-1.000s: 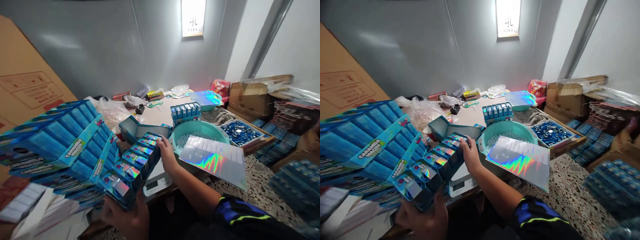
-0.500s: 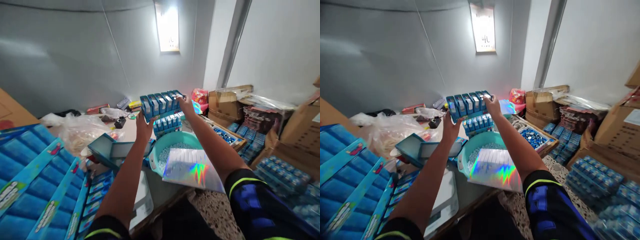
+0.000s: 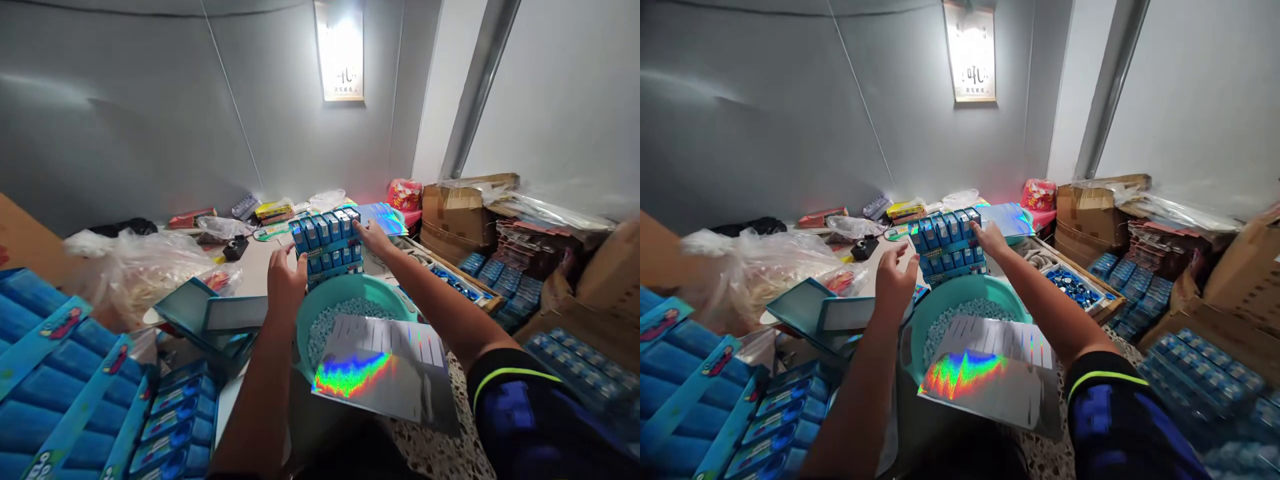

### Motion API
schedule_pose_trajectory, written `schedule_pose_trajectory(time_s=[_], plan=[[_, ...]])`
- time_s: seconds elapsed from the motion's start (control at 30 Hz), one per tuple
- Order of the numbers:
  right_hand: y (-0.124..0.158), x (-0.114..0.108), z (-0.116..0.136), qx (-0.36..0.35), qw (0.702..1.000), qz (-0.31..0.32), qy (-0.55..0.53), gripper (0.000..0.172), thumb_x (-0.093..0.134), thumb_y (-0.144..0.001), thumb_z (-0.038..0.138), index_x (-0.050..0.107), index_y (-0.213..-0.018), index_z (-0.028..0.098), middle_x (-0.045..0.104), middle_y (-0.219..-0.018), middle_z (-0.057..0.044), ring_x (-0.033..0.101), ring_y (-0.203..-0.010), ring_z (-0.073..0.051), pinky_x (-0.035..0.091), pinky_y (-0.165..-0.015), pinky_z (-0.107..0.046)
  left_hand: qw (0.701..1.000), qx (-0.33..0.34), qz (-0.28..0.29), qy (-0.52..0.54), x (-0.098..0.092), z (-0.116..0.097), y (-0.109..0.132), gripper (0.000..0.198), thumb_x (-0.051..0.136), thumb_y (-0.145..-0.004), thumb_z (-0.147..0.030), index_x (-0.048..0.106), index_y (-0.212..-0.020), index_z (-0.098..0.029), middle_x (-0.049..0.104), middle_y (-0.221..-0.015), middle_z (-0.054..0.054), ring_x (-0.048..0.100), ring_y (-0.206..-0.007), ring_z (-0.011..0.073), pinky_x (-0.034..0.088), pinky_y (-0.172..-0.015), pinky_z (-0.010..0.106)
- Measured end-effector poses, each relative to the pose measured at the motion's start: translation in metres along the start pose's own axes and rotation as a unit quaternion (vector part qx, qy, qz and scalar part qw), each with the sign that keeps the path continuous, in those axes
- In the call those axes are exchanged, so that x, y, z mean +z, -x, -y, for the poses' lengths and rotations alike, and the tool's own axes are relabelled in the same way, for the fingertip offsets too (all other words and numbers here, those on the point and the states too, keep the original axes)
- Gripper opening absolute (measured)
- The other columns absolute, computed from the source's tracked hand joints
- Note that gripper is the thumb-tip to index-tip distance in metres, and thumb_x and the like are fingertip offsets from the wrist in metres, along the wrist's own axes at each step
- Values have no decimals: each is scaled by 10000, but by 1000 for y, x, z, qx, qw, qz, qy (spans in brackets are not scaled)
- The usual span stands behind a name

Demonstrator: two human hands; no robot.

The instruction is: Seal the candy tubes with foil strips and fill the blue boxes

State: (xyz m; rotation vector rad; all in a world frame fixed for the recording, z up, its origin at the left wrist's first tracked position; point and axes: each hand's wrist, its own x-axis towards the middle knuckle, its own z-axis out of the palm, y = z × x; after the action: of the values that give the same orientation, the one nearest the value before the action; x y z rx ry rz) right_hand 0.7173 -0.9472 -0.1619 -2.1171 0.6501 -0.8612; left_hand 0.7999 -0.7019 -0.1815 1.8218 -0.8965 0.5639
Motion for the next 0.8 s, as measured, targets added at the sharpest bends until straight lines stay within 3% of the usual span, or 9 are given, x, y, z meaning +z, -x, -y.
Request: schedule_pose_trajectory(time_s=[0.1, 0.17, 0.27, 0.4, 0.5, 0.57, 0.67, 0.73, 0.8], plan=[[73, -18, -11, -56, 994, 69, 61, 386, 669, -880, 443, 664, -1118, 139, 657, -1229, -174, 582, -1175, -286, 393, -1021, -363, 987, -33, 155, 39, -17, -22, 60, 284, 549, -927, -349, 675, -1136, -205, 707, -1111, 80, 673, -1021, 222, 536, -915, 360], [127, -22, -22, -123, 945, 208, 218, 349, 673, -879, 453, 691, -1070, 161, 694, -1147, -175, 611, -1141, -324, 375, -1046, -443, 957, -63, 278, 52, -19, -25, 94, 353, 589, -899, -360, 659, -1207, -203, 700, -1206, 105, 661, -1124, 264, 515, -984, 404], [188, -17, -34, -118, 886, 317, 317, 351, 685, -874, 435, 692, -1103, 169, 735, -1026, -149, 656, -1076, -330, 313, -1098, -524, 926, -149, 339, 80, -9, -17, 119, 526, 629, -879, -374, 568, -1356, -163, 617, -1377, 181, 574, -1293, 343, 442, -1083, 490], [214, -14, -29, -114, 902, 309, 280, 391, 682, -882, 313, 653, -1239, 156, 705, -1143, -144, 649, -1101, -301, 373, -1074, -472, 914, -189, 340, 119, -1, -11, 126, 676, 643, -878, -340, 413, -1489, -165, 649, -1319, 181, 629, -1212, 314, 480, -1040, 480], [216, -27, -4, -120, 944, 235, 200, 381, 583, -939, 226, 629, -1312, 169, 677, -1204, -131, 655, -1081, -266, 482, -950, -386, 951, -160, 222, 145, -18, -14, 130, 720, 675, -862, -365, 377, -1501, -217, 508, -1475, 157, 500, -1359, 284, 423, -1110, 459], [222, -38, 23, -138, 968, 164, 128, 349, 556, -950, 221, 655, -1284, 203, 691, -1168, -100, 667, -1042, -246, 517, -898, -364, 961, -166, 136, 176, -45, -18, 133, 758, 728, -820, -413, 402, -1477, -223, 417, -1538, 156, 435, -1406, 295, 405, -1126, 458], [245, -45, 71, -192, 979, 60, 22, 304, 573, -951, 272, 695, -1230, 271, 710, -1086, -67, 687, -911, -213, 555, -760, -318, 937, -185, 167, 244, -100, -27, 149, 538, 739, -812, -447, 601, -1272, -206, 560, -1383, 141, 550, -1277, 293, 458, -1062, 425], [265, -39, 96, -220, 974, 41, -36, 282, 591, -951, 313, 714, -1206, 325, 715, -976, -51, 669, -724, -177, 533, -592, -278, 935, -198, 164, 246, -138, -34, 171, 360, 724, -834, -418, 663, -1116, -204, 653, -1172, 108, 633, -1098, 245, 502, -966, 373], [282, -22, 108, -244, 960, 85, -106, 257, 624, -932, 346, 736, -1163, 353, 723, -929, -47, 659, -656, -171, 511, -507, -263, 941, -240, 101, 215, -173, -42, 200, 367, 732, -833, -362, 623, -1157, -230, 662, -1007, 57, 642, -937, 188, 516, -851, 315]])
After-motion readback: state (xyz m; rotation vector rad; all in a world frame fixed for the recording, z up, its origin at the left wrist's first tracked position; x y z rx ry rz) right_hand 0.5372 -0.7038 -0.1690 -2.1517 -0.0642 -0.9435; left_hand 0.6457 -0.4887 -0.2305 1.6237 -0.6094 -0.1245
